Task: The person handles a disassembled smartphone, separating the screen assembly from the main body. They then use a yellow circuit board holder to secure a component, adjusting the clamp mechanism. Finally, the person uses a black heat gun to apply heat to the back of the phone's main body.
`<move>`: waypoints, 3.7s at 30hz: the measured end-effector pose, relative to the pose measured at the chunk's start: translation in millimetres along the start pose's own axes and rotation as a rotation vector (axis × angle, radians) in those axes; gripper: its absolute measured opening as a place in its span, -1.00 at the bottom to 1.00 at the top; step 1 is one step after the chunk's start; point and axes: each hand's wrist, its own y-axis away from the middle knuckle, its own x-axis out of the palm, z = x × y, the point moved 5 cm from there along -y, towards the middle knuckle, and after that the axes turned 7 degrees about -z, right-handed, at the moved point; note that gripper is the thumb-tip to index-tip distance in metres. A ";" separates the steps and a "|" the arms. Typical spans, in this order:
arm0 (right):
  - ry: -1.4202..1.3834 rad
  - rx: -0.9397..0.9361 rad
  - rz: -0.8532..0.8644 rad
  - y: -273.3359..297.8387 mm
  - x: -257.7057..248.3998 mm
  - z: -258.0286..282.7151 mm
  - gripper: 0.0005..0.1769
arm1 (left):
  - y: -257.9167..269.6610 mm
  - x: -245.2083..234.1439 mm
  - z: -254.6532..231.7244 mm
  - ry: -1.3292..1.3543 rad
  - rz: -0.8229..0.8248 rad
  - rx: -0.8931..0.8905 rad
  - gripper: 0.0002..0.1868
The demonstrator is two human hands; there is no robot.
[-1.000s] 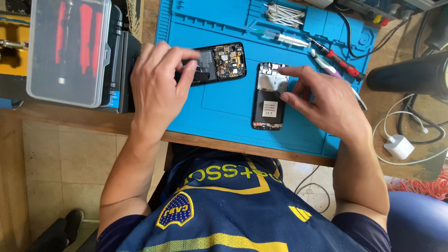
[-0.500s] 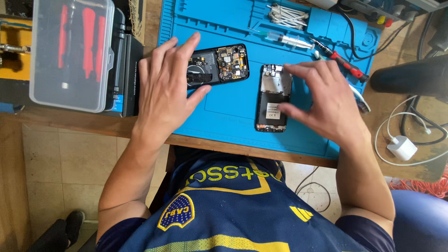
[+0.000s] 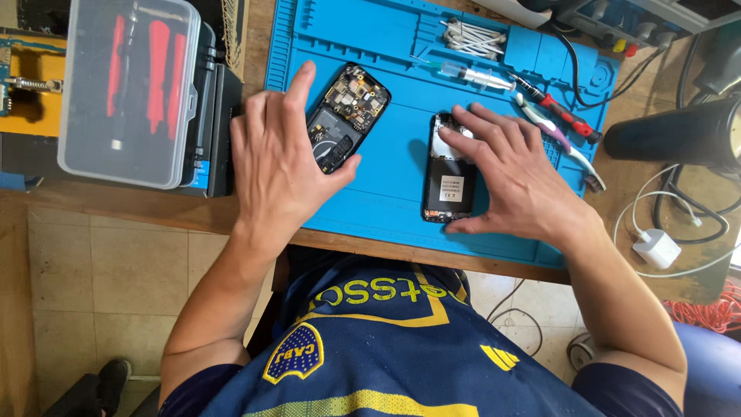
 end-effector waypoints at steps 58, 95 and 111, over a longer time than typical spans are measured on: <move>-0.061 0.279 0.278 -44.9 -9.5 -3.2 0.20 | 23.4 0.6 5.9 0.193 0.054 -0.053 0.21; 0.196 -0.222 -0.456 -205.3 4.7 6.6 -0.26 | 13.1 -6.4 7.1 0.397 0.050 -0.007 -0.49; -0.275 0.309 -0.491 18.1 -30.9 22.4 -0.68 | 20.6 2.1 -9.5 0.243 0.152 0.265 -0.25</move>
